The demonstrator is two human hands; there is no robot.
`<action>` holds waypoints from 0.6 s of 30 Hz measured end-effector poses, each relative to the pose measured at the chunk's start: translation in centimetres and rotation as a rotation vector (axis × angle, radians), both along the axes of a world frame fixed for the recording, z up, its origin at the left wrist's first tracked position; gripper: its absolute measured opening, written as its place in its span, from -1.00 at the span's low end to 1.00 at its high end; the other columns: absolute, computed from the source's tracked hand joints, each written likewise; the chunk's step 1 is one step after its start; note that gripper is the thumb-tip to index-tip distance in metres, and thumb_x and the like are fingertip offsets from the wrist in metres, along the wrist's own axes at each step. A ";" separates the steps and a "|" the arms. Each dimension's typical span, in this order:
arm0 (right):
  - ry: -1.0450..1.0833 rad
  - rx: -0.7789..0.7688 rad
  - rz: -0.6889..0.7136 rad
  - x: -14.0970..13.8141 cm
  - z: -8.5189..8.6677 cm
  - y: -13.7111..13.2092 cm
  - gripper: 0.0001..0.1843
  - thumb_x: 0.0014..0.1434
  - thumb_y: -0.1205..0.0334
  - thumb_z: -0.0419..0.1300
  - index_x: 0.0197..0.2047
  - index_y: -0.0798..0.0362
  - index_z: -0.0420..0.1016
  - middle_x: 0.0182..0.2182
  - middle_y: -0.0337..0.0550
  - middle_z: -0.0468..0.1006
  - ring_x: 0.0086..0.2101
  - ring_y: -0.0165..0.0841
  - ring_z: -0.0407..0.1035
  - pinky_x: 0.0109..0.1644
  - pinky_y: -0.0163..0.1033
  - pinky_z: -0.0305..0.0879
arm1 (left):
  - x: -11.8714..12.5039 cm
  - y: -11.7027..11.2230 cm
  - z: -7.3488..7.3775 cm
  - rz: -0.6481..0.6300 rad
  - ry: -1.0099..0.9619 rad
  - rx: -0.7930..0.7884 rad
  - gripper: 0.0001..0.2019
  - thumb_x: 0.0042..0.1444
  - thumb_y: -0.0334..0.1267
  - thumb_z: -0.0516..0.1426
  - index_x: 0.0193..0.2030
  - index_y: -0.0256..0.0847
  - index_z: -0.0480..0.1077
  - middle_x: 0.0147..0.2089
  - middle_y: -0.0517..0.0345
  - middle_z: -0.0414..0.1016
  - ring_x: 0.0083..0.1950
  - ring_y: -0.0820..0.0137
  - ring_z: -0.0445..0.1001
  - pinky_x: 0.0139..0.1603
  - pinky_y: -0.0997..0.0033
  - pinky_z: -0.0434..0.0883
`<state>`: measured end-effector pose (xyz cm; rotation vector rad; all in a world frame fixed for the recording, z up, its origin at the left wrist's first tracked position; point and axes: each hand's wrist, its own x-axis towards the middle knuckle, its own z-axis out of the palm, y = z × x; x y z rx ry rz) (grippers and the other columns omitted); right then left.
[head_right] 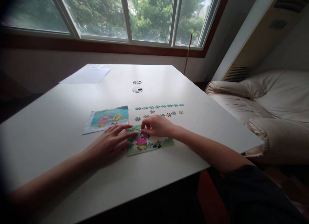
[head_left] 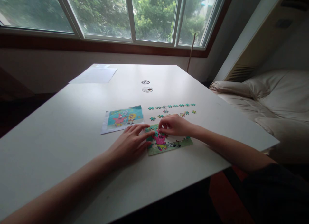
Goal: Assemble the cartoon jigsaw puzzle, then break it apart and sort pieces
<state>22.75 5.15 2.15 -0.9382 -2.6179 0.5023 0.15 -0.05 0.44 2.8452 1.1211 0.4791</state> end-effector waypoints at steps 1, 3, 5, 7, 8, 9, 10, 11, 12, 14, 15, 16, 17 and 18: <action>-0.003 0.004 0.000 0.0 0.0 0.0 -0.83 0.06 0.16 0.15 -0.36 0.09 0.46 -0.52 -0.24 0.41 -0.51 -0.51 0.21 -0.40 -0.40 0.04 | 0.0 0.0 0.0 0.004 0.000 -0.001 -0.68 0.20 -0.23 -0.06 0.10 -0.05 0.24 0.11 -0.01 0.21 0.09 0.18 0.20 0.05 0.07 0.20; -0.010 0.011 0.005 0.0 0.1 -0.1 -0.83 0.06 0.16 0.15 -0.36 0.09 0.46 -0.52 -0.24 0.41 -0.50 -0.51 0.21 -0.40 -0.40 0.04 | 0.1 0.0 0.1 0.009 -0.003 -0.006 -0.69 0.20 -0.22 -0.06 0.09 -0.07 0.24 0.09 -0.01 0.23 0.07 0.20 0.21 0.05 0.08 0.20; -0.011 0.023 0.012 0.0 0.0 -0.1 -0.83 0.07 0.16 0.14 -0.36 0.09 0.45 -0.51 -0.24 0.42 -0.50 -0.51 0.21 -0.39 -0.40 0.04 | 0.1 -0.1 0.1 0.017 -0.010 -0.008 -0.70 0.21 -0.21 -0.06 0.07 -0.09 0.26 0.08 -0.02 0.24 0.06 0.21 0.23 0.05 0.08 0.20; -0.009 0.035 0.015 0.0 0.0 -0.1 -0.82 0.07 0.15 0.13 -0.36 0.09 0.45 -0.51 -0.24 0.42 -0.49 -0.51 0.21 -0.39 -0.40 0.05 | 0.1 -0.1 0.1 0.023 -0.010 -0.006 -0.70 0.21 -0.21 -0.07 0.05 -0.12 0.27 0.07 -0.03 0.25 0.05 0.21 0.23 0.04 0.08 0.20; -0.010 0.040 0.016 0.0 0.0 -0.1 -0.82 0.08 0.15 0.13 -0.36 0.09 0.44 -0.51 -0.24 0.42 -0.49 -0.51 0.21 -0.39 -0.40 0.05 | 0.1 0.0 0.2 0.024 -0.008 -0.004 -0.70 0.21 -0.21 -0.07 0.05 -0.13 0.28 0.07 -0.04 0.25 0.05 0.20 0.23 0.04 0.08 0.20; -0.010 0.043 0.017 0.0 -0.1 -0.1 -0.82 0.08 0.15 0.13 -0.37 0.09 0.44 -0.51 -0.24 0.42 -0.49 -0.51 0.21 -0.39 -0.40 0.05 | 0.1 0.0 0.2 0.023 -0.005 -0.001 -0.70 0.21 -0.21 -0.07 0.05 -0.13 0.28 0.07 -0.04 0.25 0.05 0.20 0.23 0.04 0.08 0.20; -0.012 0.044 0.015 0.0 -0.1 -0.1 -0.83 0.08 0.16 0.13 -0.37 0.09 0.44 -0.51 -0.24 0.42 -0.49 -0.51 0.21 -0.39 -0.40 0.05 | 0.1 0.0 0.2 0.020 -0.003 0.002 -0.70 0.21 -0.21 -0.07 0.05 -0.12 0.28 0.07 -0.03 0.25 0.05 0.20 0.24 0.04 0.08 0.21; -0.014 0.042 0.013 0.0 -0.1 -0.1 -0.83 0.07 0.16 0.13 -0.37 0.09 0.44 -0.51 -0.24 0.41 -0.50 -0.51 0.21 -0.39 -0.40 0.05 | 0.1 0.0 0.2 0.018 -0.001 0.004 -0.70 0.21 -0.21 -0.07 0.05 -0.10 0.28 0.07 -0.02 0.25 0.05 0.20 0.24 0.04 0.08 0.21; -0.016 0.039 0.010 0.0 0.0 -0.1 -0.84 0.07 0.17 0.13 -0.36 0.09 0.43 -0.51 -0.24 0.41 -0.50 -0.51 0.21 -0.39 -0.40 0.05 | 0.1 0.0 0.2 0.018 -0.001 0.006 -0.70 0.21 -0.20 -0.07 0.05 -0.09 0.28 0.07 -0.02 0.25 0.04 0.20 0.24 0.03 0.08 0.21; -0.018 0.035 0.009 0.0 0.0 -0.1 -0.84 0.07 0.17 0.13 -0.36 0.09 0.43 -0.51 -0.24 0.41 -0.50 -0.51 0.21 -0.39 -0.40 0.05 | 0.1 0.0 0.1 0.020 -0.004 0.011 -0.70 0.21 -0.20 -0.07 0.05 -0.08 0.28 0.07 -0.02 0.26 0.04 0.20 0.24 0.03 0.08 0.21; -0.018 0.034 0.008 0.0 0.0 -0.1 -0.83 0.07 0.16 0.13 -0.36 0.09 0.43 -0.51 -0.24 0.41 -0.49 -0.51 0.21 -0.39 -0.40 0.05 | 0.1 0.0 0.1 0.021 -0.004 0.010 -0.70 0.21 -0.20 -0.07 0.05 -0.09 0.28 0.06 -0.02 0.26 0.04 0.19 0.24 0.03 0.08 0.21; -0.019 0.033 0.006 0.0 0.0 -0.1 -0.83 0.08 0.16 0.13 -0.36 0.09 0.43 -0.51 -0.24 0.41 -0.49 -0.51 0.21 -0.39 -0.40 0.05 | 0.1 0.0 0.0 0.021 -0.005 0.008 -0.70 0.21 -0.20 -0.07 0.05 -0.10 0.28 0.06 -0.03 0.25 0.04 0.19 0.24 0.03 0.08 0.21; -0.019 0.034 0.003 0.0 0.0 -0.1 -0.83 0.08 0.17 0.12 -0.36 0.08 0.44 -0.51 -0.24 0.41 -0.49 -0.51 0.21 -0.39 -0.40 0.04 | 0.1 -0.1 0.0 0.021 -0.005 0.004 -0.70 0.20 -0.20 -0.07 0.05 -0.10 0.28 0.07 -0.03 0.25 0.04 0.19 0.24 0.03 0.07 0.21; -0.020 0.033 -0.003 0.0 0.0 -0.1 -0.84 0.08 0.17 0.12 -0.36 0.08 0.44 -0.51 -0.24 0.41 -0.49 -0.50 0.21 -0.39 -0.40 0.04 | 0.1 -0.1 0.0 0.020 -0.005 0.001 -0.70 0.20 -0.20 -0.06 0.05 -0.10 0.28 0.07 -0.03 0.25 0.04 0.18 0.24 0.03 0.07 0.21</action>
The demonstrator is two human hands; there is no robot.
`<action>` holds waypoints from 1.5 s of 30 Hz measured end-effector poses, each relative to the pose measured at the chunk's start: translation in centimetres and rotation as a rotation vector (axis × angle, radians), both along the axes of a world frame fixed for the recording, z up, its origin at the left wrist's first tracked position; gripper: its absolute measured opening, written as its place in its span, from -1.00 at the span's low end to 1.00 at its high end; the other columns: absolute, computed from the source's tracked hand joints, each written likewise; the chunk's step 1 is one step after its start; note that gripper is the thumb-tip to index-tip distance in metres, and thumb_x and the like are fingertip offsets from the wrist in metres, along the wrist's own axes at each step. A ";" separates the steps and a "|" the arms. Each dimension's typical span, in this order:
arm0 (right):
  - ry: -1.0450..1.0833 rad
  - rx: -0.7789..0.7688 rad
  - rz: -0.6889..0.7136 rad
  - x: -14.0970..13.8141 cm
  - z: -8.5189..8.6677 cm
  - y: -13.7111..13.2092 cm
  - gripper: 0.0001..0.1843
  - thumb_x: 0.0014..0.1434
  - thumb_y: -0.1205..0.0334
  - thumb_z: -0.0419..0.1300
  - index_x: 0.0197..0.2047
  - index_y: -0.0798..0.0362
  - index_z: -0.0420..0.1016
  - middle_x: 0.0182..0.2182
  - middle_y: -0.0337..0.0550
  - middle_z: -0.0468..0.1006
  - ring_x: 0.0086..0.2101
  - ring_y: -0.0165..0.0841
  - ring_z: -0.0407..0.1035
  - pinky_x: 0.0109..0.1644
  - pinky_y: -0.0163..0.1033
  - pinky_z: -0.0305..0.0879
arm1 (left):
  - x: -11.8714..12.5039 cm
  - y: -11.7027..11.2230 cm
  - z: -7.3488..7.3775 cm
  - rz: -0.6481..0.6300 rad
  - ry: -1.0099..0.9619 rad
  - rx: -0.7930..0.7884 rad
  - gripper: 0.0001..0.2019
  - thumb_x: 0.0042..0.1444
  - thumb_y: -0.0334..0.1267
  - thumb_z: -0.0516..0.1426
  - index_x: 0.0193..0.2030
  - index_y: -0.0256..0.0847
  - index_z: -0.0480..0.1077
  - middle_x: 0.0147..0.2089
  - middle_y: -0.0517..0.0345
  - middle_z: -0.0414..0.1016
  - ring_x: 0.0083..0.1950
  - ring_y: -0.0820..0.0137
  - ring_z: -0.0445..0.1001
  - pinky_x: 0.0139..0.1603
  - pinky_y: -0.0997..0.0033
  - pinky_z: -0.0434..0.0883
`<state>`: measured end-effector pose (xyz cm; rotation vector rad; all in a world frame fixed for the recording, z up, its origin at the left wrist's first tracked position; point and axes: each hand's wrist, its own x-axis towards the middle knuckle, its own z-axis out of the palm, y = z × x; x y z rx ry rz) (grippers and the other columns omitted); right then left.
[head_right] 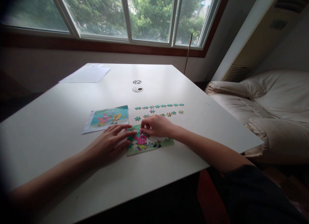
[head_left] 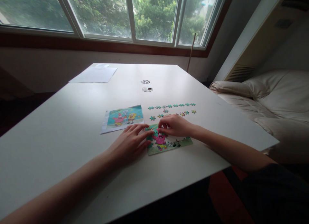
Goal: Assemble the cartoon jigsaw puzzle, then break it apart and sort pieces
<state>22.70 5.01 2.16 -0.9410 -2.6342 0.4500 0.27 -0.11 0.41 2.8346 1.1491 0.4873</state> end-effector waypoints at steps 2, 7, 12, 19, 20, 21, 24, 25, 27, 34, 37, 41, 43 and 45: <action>0.000 -0.002 -0.018 -0.1 0.0 -0.1 -0.85 0.08 0.19 0.11 -0.36 0.09 0.44 -0.51 -0.23 0.40 -0.49 -0.50 0.20 -0.39 -0.40 0.03 | 0.0 0.0 0.0 0.000 0.001 -0.006 -0.70 0.20 -0.20 -0.06 0.05 -0.09 0.28 0.07 -0.03 0.25 0.05 0.19 0.23 0.03 0.06 0.21; 0.027 0.008 -0.096 -0.4 -0.3 -0.2 -0.86 0.05 0.23 0.12 -0.39 0.11 0.44 -0.53 -0.24 0.37 -0.49 -0.50 0.19 -0.41 -0.40 0.02 | 0.0 0.0 0.1 0.004 0.007 -0.018 -0.70 0.21 -0.21 -0.08 0.06 -0.11 0.27 0.08 -0.04 0.24 0.06 0.19 0.23 0.04 0.07 0.20; 0.052 -0.010 -0.124 -0.5 -0.5 -0.1 -0.84 0.03 0.18 0.16 -0.41 0.10 0.44 -0.55 -0.26 0.35 -0.50 -0.51 0.17 -0.43 -0.41 0.00 | 0.1 -0.1 0.2 0.020 0.007 -0.032 -0.69 0.21 -0.19 -0.07 0.06 -0.09 0.26 0.08 -0.02 0.24 0.07 0.19 0.21 0.05 0.07 0.20; 0.055 -0.039 -0.128 -0.6 -0.2 -0.2 -0.84 0.01 0.17 0.18 -0.41 0.10 0.45 -0.55 -0.27 0.35 -0.50 -0.52 0.17 -0.43 -0.41 -0.01 | 0.2 -0.1 0.3 0.018 0.012 -0.023 -0.70 0.21 -0.19 -0.07 0.06 -0.08 0.26 0.07 -0.02 0.24 0.06 0.19 0.22 0.03 0.08 0.21; 0.054 -0.043 -0.133 -0.6 -0.2 -0.2 -0.84 0.01 0.17 0.18 -0.41 0.10 0.45 -0.55 -0.27 0.35 -0.51 -0.52 0.17 -0.43 -0.41 -0.01 | 0.2 -0.1 0.3 0.016 0.012 -0.024 -0.70 0.21 -0.19 -0.07 0.06 -0.08 0.25 0.07 -0.01 0.25 0.06 0.19 0.22 0.03 0.08 0.22; 0.052 -0.045 -0.139 -0.6 -0.2 -0.2 -0.84 0.00 0.17 0.18 -0.41 0.10 0.45 -0.55 -0.27 0.35 -0.51 -0.52 0.17 -0.43 -0.41 -0.01 | 0.2 -0.1 0.3 0.015 0.012 -0.027 -0.70 0.21 -0.19 -0.07 0.06 -0.07 0.25 0.07 -0.01 0.25 0.06 0.19 0.22 0.03 0.08 0.22; 0.046 -0.054 -0.147 -0.7 -0.3 -0.2 -0.84 0.00 0.16 0.18 -0.41 0.09 0.45 -0.55 -0.28 0.36 -0.51 -0.52 0.18 -0.43 -0.41 0.00 | 0.3 -0.2 0.4 0.018 0.011 -0.031 -0.70 0.21 -0.19 -0.07 0.05 -0.10 0.26 0.06 -0.02 0.25 0.06 0.19 0.22 0.03 0.09 0.22; 0.043 -0.055 -0.145 -0.7 -0.3 -0.2 -0.83 0.00 0.15 0.18 -0.41 0.09 0.46 -0.55 -0.28 0.37 -0.51 -0.52 0.19 -0.43 -0.41 0.01 | 0.3 -0.2 0.4 0.018 0.011 -0.031 -0.70 0.21 -0.19 -0.07 0.05 -0.11 0.26 0.06 -0.03 0.25 0.06 0.19 0.22 0.03 0.09 0.22; 0.044 -0.052 -0.135 -0.6 -0.2 -0.1 -0.82 0.00 0.14 0.18 -0.41 0.09 0.46 -0.56 -0.27 0.37 -0.51 -0.52 0.19 -0.42 -0.40 0.02 | 0.2 -0.1 0.3 0.015 0.013 -0.032 -0.71 0.21 -0.19 -0.07 0.05 -0.11 0.26 0.06 -0.02 0.25 0.06 0.19 0.22 0.03 0.08 0.21; 0.120 -0.001 -0.291 1.8 0.4 3.1 -0.73 0.05 0.07 0.11 -0.40 0.12 0.46 -0.55 -0.24 0.41 -0.55 -0.53 0.19 -0.44 -0.39 0.06 | 0.1 0.0 0.2 0.014 0.006 -0.061 -0.69 0.22 -0.19 -0.09 0.06 -0.13 0.22 0.09 -0.02 0.24 0.08 0.20 0.20 0.07 0.08 0.18; 0.083 0.008 -0.345 3.1 0.3 5.2 -0.75 0.03 0.10 0.12 -0.39 0.11 0.48 -0.53 -0.23 0.44 -0.54 -0.52 0.22 -0.42 -0.38 0.08 | 0.2 0.0 0.3 0.017 0.007 -0.082 -0.69 0.21 -0.19 -0.09 0.05 -0.16 0.23 0.08 -0.03 0.25 0.08 0.19 0.21 0.07 0.08 0.18; 0.027 -0.038 -0.369 4.0 -0.3 7.1 -0.79 0.00 0.15 0.15 -0.37 0.11 0.51 -0.50 -0.22 0.48 -0.52 -0.52 0.24 -0.39 -0.38 0.11 | 0.3 0.0 0.3 0.022 -0.008 -0.079 -0.70 0.21 -0.18 -0.08 0.04 -0.15 0.25 0.07 -0.02 0.26 0.07 0.19 0.22 0.07 0.07 0.18; 0.023 -0.069 -0.359 4.0 -0.6 7.5 -0.76 -0.01 0.14 0.16 -0.34 0.11 0.52 -0.49 -0.21 0.49 -0.52 -0.51 0.24 -0.39 -0.39 0.12 | 0.3 0.0 0.3 0.022 -0.011 -0.072 -0.71 0.21 -0.18 -0.08 0.03 -0.14 0.25 0.07 -0.02 0.27 0.06 0.20 0.22 0.06 0.08 0.19; 0.030 -0.101 -0.342 3.9 -0.7 7.6 -0.72 -0.03 0.11 0.17 -0.30 0.10 0.52 -0.49 -0.21 0.49 -0.53 -0.52 0.24 -0.40 -0.39 0.12 | 0.3 0.0 0.3 0.021 -0.008 -0.067 -0.71 0.21 -0.18 -0.08 0.03 -0.14 0.25 0.07 -0.02 0.27 0.06 0.20 0.22 0.06 0.09 0.19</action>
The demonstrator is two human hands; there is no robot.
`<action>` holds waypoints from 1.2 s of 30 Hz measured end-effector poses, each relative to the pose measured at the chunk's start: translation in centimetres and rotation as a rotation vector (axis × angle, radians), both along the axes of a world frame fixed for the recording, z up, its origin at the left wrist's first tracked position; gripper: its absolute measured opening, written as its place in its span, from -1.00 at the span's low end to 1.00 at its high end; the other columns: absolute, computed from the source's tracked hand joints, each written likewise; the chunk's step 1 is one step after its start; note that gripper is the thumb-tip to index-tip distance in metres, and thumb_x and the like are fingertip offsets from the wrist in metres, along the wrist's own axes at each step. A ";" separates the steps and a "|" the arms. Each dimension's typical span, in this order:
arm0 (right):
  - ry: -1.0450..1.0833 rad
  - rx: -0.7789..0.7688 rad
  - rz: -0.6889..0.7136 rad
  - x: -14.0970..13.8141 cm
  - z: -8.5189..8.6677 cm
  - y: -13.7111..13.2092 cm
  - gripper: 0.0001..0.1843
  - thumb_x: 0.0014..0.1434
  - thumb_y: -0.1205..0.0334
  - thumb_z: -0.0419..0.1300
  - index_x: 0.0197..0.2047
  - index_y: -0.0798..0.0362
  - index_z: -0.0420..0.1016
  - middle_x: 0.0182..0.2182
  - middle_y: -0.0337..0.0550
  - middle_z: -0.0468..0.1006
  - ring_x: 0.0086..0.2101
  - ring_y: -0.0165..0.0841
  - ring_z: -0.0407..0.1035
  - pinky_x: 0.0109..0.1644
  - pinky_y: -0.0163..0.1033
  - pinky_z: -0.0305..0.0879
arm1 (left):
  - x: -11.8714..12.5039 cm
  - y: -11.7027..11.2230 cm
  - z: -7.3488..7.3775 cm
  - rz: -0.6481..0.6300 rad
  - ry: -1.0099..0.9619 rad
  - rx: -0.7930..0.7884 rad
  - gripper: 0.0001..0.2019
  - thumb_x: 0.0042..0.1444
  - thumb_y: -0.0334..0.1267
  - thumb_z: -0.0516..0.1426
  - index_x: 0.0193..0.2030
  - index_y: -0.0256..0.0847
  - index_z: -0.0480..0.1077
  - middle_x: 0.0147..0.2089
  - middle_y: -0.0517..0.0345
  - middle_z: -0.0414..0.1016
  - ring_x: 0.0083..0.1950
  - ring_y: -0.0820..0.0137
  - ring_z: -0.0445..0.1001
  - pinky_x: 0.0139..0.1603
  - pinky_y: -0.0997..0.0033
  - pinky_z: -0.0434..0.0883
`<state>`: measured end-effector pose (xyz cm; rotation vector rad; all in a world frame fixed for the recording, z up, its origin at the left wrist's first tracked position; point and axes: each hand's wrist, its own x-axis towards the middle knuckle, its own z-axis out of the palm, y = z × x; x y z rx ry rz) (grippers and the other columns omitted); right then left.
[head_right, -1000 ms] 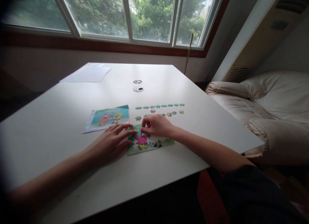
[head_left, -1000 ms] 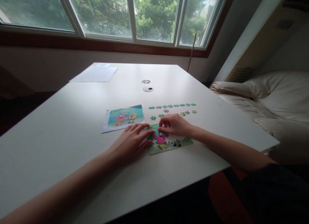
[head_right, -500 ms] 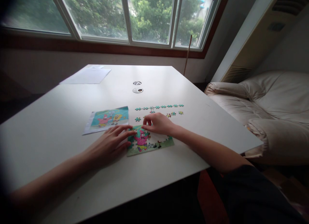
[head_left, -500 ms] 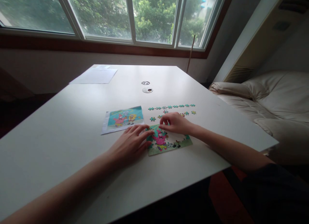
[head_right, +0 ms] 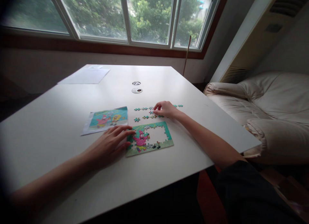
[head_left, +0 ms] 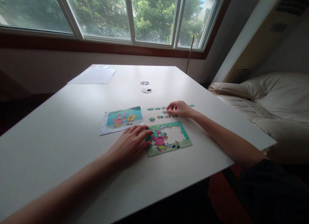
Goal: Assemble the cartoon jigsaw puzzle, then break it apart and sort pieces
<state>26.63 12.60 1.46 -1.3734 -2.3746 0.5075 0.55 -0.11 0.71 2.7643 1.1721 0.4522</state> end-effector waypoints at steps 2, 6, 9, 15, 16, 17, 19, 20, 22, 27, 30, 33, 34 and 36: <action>0.008 -0.018 0.011 -0.1 0.0 0.0 -0.69 -0.05 0.09 0.19 -0.27 0.09 0.52 -0.49 -0.22 0.49 -0.53 -0.52 0.23 -0.40 -0.40 0.12 | 0.0 0.0 0.0 0.003 0.007 -0.001 -0.70 0.21 -0.18 -0.09 0.04 -0.14 0.24 0.07 -0.02 0.27 0.07 0.20 0.21 0.06 0.09 0.19; -0.003 -0.023 0.024 -0.4 0.2 0.0 -0.71 -0.08 0.11 0.21 -0.28 0.07 0.53 -0.50 -0.23 0.48 -0.53 -0.52 0.23 -0.42 -0.41 0.12 | 0.0 0.0 0.0 0.003 0.020 -0.005 -0.68 0.22 -0.17 -0.10 0.06 -0.16 0.22 0.08 -0.03 0.25 0.07 0.20 0.21 0.07 0.09 0.19; -0.021 -0.035 0.051 -0.7 0.4 0.2 -0.74 -0.08 0.14 0.20 -0.29 0.07 0.52 -0.49 -0.23 0.47 -0.52 -0.52 0.23 -0.41 -0.41 0.12 | 0.0 0.0 -0.1 -0.018 0.027 0.004 -0.67 0.22 -0.18 -0.10 0.11 -0.11 0.19 0.10 -0.01 0.24 0.09 0.19 0.19 0.06 0.09 0.18; 0.004 -0.063 0.035 -1.2 0.5 0.4 -0.75 -0.14 0.21 0.22 -0.33 0.13 0.46 -0.43 -0.20 0.46 -0.50 -0.52 0.22 -0.42 -0.41 0.13 | 0.0 0.1 -0.2 -0.030 0.070 0.020 -0.64 0.22 -0.18 -0.10 0.16 0.02 0.13 0.14 0.03 0.18 0.12 0.15 0.14 0.05 0.04 0.16; 0.033 -0.061 0.037 -1.3 0.4 0.4 -0.77 -0.14 0.21 0.22 -0.35 0.14 0.45 -0.43 -0.20 0.46 -0.51 -0.53 0.21 -0.43 -0.41 0.13 | -0.1 0.0 -0.2 -0.032 0.072 0.021 -0.64 0.22 -0.18 -0.10 0.16 0.03 0.13 0.15 0.03 0.17 0.12 0.15 0.14 0.05 0.04 0.16; 0.067 -0.065 0.044 -1.3 0.4 0.3 -0.78 -0.13 0.20 0.21 -0.37 0.14 0.44 -0.44 -0.20 0.47 -0.51 -0.53 0.21 -0.43 -0.40 0.13 | -0.1 0.0 -0.2 -0.031 0.074 0.020 -0.64 0.22 -0.18 -0.10 0.16 0.03 0.13 0.15 0.03 0.17 0.13 0.14 0.13 0.05 0.03 0.16; 0.150 -0.082 0.070 -1.2 0.5 0.1 -0.78 -0.10 0.17 0.21 -0.41 0.16 0.42 -0.47 -0.20 0.46 -0.52 -0.53 0.21 -0.44 -0.39 0.14 | -0.1 0.0 -0.1 -0.030 0.075 0.016 -0.64 0.22 -0.18 -0.10 0.16 0.03 0.14 0.15 0.03 0.17 0.13 0.14 0.13 0.06 0.03 0.16; 0.196 -0.096 0.090 -1.1 0.6 -0.1 -0.77 -0.09 0.15 0.21 -0.42 0.16 0.41 -0.48 -0.20 0.46 -0.52 -0.53 0.22 -0.45 -0.39 0.14 | -0.1 0.0 -0.1 -0.029 0.075 0.011 -0.64 0.22 -0.18 -0.10 0.16 0.03 0.14 0.15 0.03 0.17 0.13 0.15 0.13 0.06 0.04 0.16; 0.289 -0.136 0.138 -1.0 0.8 -0.7 -0.73 -0.09 0.11 0.22 -0.44 0.17 0.38 -0.50 -0.19 0.46 -0.51 -0.52 0.25 -0.45 -0.38 0.17 | -0.1 0.0 0.1 -0.025 0.070 0.004 -0.64 0.23 -0.18 -0.11 0.16 0.01 0.14 0.15 0.04 0.18 0.13 0.16 0.13 0.06 0.05 0.16; 0.365 -0.303 0.257 -0.7 1.7 -3.5 -0.71 -0.08 0.11 0.25 -0.37 0.16 0.38 -0.48 -0.17 0.48 -0.48 -0.49 0.32 -0.43 -0.37 0.21 | 0.1 -0.1 0.4 -0.014 0.081 -0.019 -0.65 0.23 -0.17 -0.12 0.13 -0.06 0.17 0.13 0.01 0.20 0.12 0.17 0.15 0.07 0.07 0.16; 0.330 -0.368 0.316 -0.7 2.0 -5.9 -0.71 -0.04 0.11 0.24 -0.31 0.15 0.40 -0.46 -0.18 0.49 -0.45 -0.48 0.35 -0.39 -0.37 0.24 | 0.1 -0.1 0.5 -0.014 0.084 -0.020 -0.66 0.23 -0.16 -0.13 0.13 -0.05 0.17 0.13 0.03 0.20 0.12 0.18 0.15 0.07 0.08 0.16; 0.305 -0.367 0.367 -0.8 1.9 -7.8 -0.75 -0.02 0.12 0.22 -0.35 0.14 0.43 -0.46 -0.19 0.49 -0.45 -0.50 0.32 -0.37 -0.38 0.24 | 0.0 -0.1 0.2 0.000 0.070 -0.001 -0.65 0.23 -0.14 -0.13 0.14 -0.06 0.15 0.14 0.04 0.21 0.12 0.19 0.15 0.09 0.10 0.15; 0.301 -0.359 0.368 -0.8 1.8 -8.3 -0.76 -0.02 0.12 0.22 -0.36 0.14 0.44 -0.47 -0.20 0.48 -0.46 -0.50 0.31 -0.39 -0.39 0.23 | 0.0 -0.1 0.0 0.017 0.066 0.007 -0.63 0.23 -0.12 -0.13 0.14 -0.08 0.14 0.14 0.02 0.21 0.13 0.19 0.15 0.09 0.10 0.15; 0.300 -0.353 0.352 -0.9 1.5 -8.9 -0.78 -0.02 0.14 0.22 -0.37 0.15 0.45 -0.51 -0.22 0.47 -0.50 -0.52 0.28 -0.45 -0.42 0.19 | 0.0 -0.1 -0.3 0.063 0.068 0.019 -0.57 0.21 -0.05 -0.12 0.17 -0.14 0.10 0.15 -0.02 0.20 0.15 0.16 0.14 0.10 0.09 0.13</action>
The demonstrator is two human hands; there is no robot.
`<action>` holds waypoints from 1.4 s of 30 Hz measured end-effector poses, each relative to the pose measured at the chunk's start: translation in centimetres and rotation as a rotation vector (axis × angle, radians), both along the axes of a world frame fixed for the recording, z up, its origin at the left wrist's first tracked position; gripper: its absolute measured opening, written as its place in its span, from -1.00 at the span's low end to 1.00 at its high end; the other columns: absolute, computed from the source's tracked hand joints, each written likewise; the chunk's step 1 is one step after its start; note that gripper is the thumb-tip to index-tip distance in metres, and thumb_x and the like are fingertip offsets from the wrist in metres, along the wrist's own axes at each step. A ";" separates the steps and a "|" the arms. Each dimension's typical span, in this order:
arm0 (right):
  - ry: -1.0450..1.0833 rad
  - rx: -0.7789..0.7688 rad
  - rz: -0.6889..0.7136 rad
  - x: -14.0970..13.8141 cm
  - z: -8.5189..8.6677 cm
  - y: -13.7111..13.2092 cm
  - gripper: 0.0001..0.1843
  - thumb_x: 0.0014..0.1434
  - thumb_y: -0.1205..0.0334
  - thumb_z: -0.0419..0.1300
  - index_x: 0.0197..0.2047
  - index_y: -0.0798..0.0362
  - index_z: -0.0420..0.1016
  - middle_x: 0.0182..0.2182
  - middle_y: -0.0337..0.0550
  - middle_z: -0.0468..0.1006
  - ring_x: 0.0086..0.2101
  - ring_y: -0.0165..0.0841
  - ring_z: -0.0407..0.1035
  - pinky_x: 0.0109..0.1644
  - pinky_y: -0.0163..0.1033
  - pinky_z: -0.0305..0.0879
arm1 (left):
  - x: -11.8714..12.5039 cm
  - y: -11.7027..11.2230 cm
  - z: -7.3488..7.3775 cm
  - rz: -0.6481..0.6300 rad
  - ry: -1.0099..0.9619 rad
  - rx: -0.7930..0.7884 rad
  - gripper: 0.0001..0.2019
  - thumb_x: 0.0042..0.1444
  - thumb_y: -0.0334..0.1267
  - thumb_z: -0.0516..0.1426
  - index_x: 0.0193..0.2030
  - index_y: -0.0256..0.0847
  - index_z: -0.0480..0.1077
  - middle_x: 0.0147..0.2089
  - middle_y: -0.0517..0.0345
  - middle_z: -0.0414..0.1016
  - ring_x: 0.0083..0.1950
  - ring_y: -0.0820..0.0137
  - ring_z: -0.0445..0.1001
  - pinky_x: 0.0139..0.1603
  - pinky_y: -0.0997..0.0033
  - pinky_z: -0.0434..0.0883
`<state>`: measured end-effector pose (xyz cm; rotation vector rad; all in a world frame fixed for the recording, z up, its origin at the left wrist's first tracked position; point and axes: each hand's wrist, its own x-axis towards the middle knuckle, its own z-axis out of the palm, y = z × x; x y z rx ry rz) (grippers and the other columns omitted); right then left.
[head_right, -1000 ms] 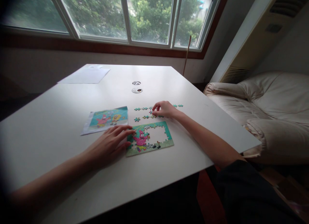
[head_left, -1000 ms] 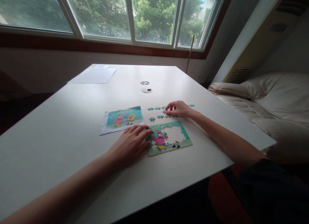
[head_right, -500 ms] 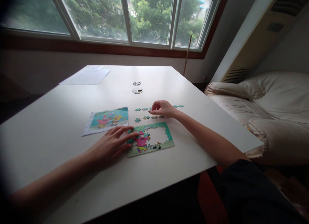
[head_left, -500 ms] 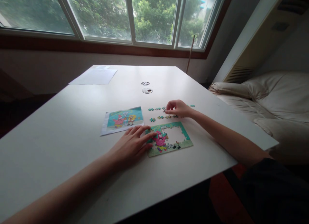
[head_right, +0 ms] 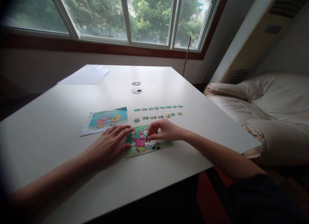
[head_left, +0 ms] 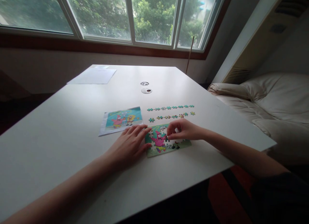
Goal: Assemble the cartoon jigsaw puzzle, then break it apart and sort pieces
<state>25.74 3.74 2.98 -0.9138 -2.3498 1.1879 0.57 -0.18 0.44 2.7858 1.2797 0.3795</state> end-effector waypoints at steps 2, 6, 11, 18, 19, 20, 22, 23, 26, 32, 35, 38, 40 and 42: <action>-0.001 0.004 -0.021 0.0 -0.2 -0.3 -0.79 -0.02 0.17 0.22 -0.38 0.16 0.46 -0.53 -0.22 0.46 -0.52 -0.53 0.27 -0.49 -0.44 0.15 | 0.0 0.0 -0.2 0.036 0.008 0.013 -0.48 0.17 0.03 -0.10 0.19 -0.19 0.06 0.17 -0.06 0.19 0.17 0.13 0.12 0.11 0.08 0.11; -0.004 0.044 -0.037 0.1 -0.4 -0.5 -0.83 -0.03 0.21 0.23 -0.39 0.17 0.47 -0.54 -0.22 0.47 -0.52 -0.54 0.25 -0.49 -0.44 0.12 | 0.2 0.1 -0.4 0.055 0.026 0.025 -0.39 0.12 0.11 -0.09 0.21 -0.21 0.03 0.19 -0.08 0.17 0.19 0.10 0.09 0.13 0.08 0.08; -0.014 0.038 -0.054 0.1 -0.6 -0.7 -0.82 -0.03 0.21 0.24 -0.38 0.16 0.48 -0.53 -0.21 0.48 -0.53 -0.54 0.24 -0.50 -0.44 0.12 | 0.3 0.1 -0.4 0.050 0.045 0.019 -0.38 0.12 0.12 -0.10 0.21 -0.24 0.04 0.20 -0.08 0.15 0.20 0.11 0.08 0.14 0.09 0.08; -0.039 0.077 -0.058 -0.1 -0.6 -0.9 -0.84 -0.02 0.22 0.23 -0.38 0.16 0.49 -0.54 -0.22 0.47 -0.54 -0.55 0.21 -0.48 -0.45 0.13 | 0.2 0.1 -0.4 0.048 0.041 0.017 -0.39 0.11 0.12 -0.10 0.20 -0.22 0.06 0.20 -0.06 0.16 0.20 0.11 0.08 0.14 0.09 0.07; -0.048 0.095 -0.058 -0.2 -0.6 -0.9 -0.84 -0.02 0.23 0.22 -0.39 0.15 0.49 -0.54 -0.23 0.46 -0.54 -0.55 0.21 -0.48 -0.44 0.13 | 0.2 0.1 -0.4 0.047 0.038 0.019 -0.39 0.11 0.12 -0.10 0.20 -0.22 0.06 0.20 -0.06 0.17 0.20 0.11 0.08 0.14 0.09 0.07; -0.059 0.113 -0.057 -0.2 -0.6 -0.9 -0.85 -0.02 0.23 0.22 -0.39 0.14 0.50 -0.53 -0.23 0.46 -0.53 -0.55 0.21 -0.48 -0.44 0.13 | 0.2 0.1 -0.4 0.047 0.037 0.019 -0.39 0.11 0.12 -0.10 0.20 -0.22 0.06 0.20 -0.06 0.17 0.20 0.11 0.08 0.14 0.09 0.07; -0.079 0.142 -0.052 -0.1 -0.7 -1.0 -0.85 -0.02 0.22 0.22 -0.38 0.13 0.50 -0.52 -0.23 0.46 -0.53 -0.54 0.22 -0.46 -0.44 0.14 | 0.2 0.1 -0.5 0.049 0.042 0.016 -0.39 0.11 0.13 -0.11 0.20 -0.21 0.06 0.20 -0.06 0.16 0.20 0.10 0.08 0.14 0.08 0.08; -0.089 0.152 -0.049 -0.1 -0.7 -0.9 -0.85 -0.01 0.22 0.22 -0.38 0.12 0.50 -0.52 -0.23 0.46 -0.52 -0.54 0.22 -0.46 -0.43 0.15 | 0.2 0.1 -0.5 0.052 0.046 0.016 -0.39 0.11 0.13 -0.11 0.20 -0.22 0.06 0.20 -0.06 0.16 0.20 0.10 0.08 0.14 0.08 0.08; -0.105 0.185 -0.030 0.0 -0.8 -0.9 -0.85 0.00 0.22 0.20 -0.37 0.12 0.49 -0.50 -0.22 0.46 -0.51 -0.53 0.23 -0.44 -0.43 0.16 | 0.2 0.1 -0.5 0.061 0.058 0.016 -0.38 0.11 0.13 -0.11 0.21 -0.24 0.06 0.21 -0.07 0.15 0.20 0.10 0.07 0.13 0.09 0.08; -0.090 0.292 0.006 0.0 -1.1 -1.0 -0.88 0.02 0.24 0.20 -0.37 0.12 0.47 -0.51 -0.21 0.46 -0.48 -0.50 0.26 -0.39 -0.41 0.19 | 0.3 0.0 -0.4 0.058 0.065 0.018 -0.37 0.11 0.14 -0.11 0.21 -0.24 0.05 0.21 -0.07 0.15 0.20 0.10 0.07 0.14 0.09 0.07; -0.044 0.365 0.049 0.1 -1.4 -1.0 -0.87 0.06 0.22 0.18 -0.37 0.11 0.46 -0.51 -0.20 0.46 -0.45 -0.48 0.29 -0.29 -0.37 0.22 | 0.3 -0.1 -0.2 0.054 0.058 0.015 -0.37 0.10 0.14 -0.10 0.21 -0.23 0.05 0.21 -0.08 0.15 0.20 0.09 0.08 0.14 0.08 0.08; -0.023 0.428 0.093 0.1 -1.7 -0.9 -0.86 0.08 0.21 0.16 -0.36 0.08 0.48 -0.48 -0.19 0.47 -0.41 -0.46 0.30 -0.22 -0.33 0.22 | 0.4 -0.2 0.0 0.053 0.055 0.005 -0.35 0.09 0.15 -0.09 0.21 -0.26 0.05 0.21 -0.11 0.15 0.20 0.07 0.08 0.13 0.06 0.09; -0.038 0.450 0.099 0.1 -1.8 -0.9 -0.86 0.08 0.20 0.16 -0.36 0.07 0.49 -0.48 -0.18 0.46 -0.42 -0.46 0.30 -0.23 -0.33 0.22 | 0.4 -0.2 0.0 0.049 0.048 0.007 -0.35 0.09 0.15 -0.09 0.21 -0.24 0.05 0.20 -0.11 0.16 0.20 0.07 0.08 0.13 0.06 0.09; -0.055 0.460 0.094 0.0 -1.8 -0.9 -0.85 0.08 0.19 0.16 -0.37 0.07 0.50 -0.48 -0.17 0.45 -0.43 -0.46 0.29 -0.27 -0.34 0.23 | 0.4 -0.2 0.1 0.046 0.039 0.013 -0.36 0.08 0.15 -0.08 0.21 -0.21 0.05 0.20 -0.09 0.17 0.20 0.08 0.09 0.13 0.07 0.09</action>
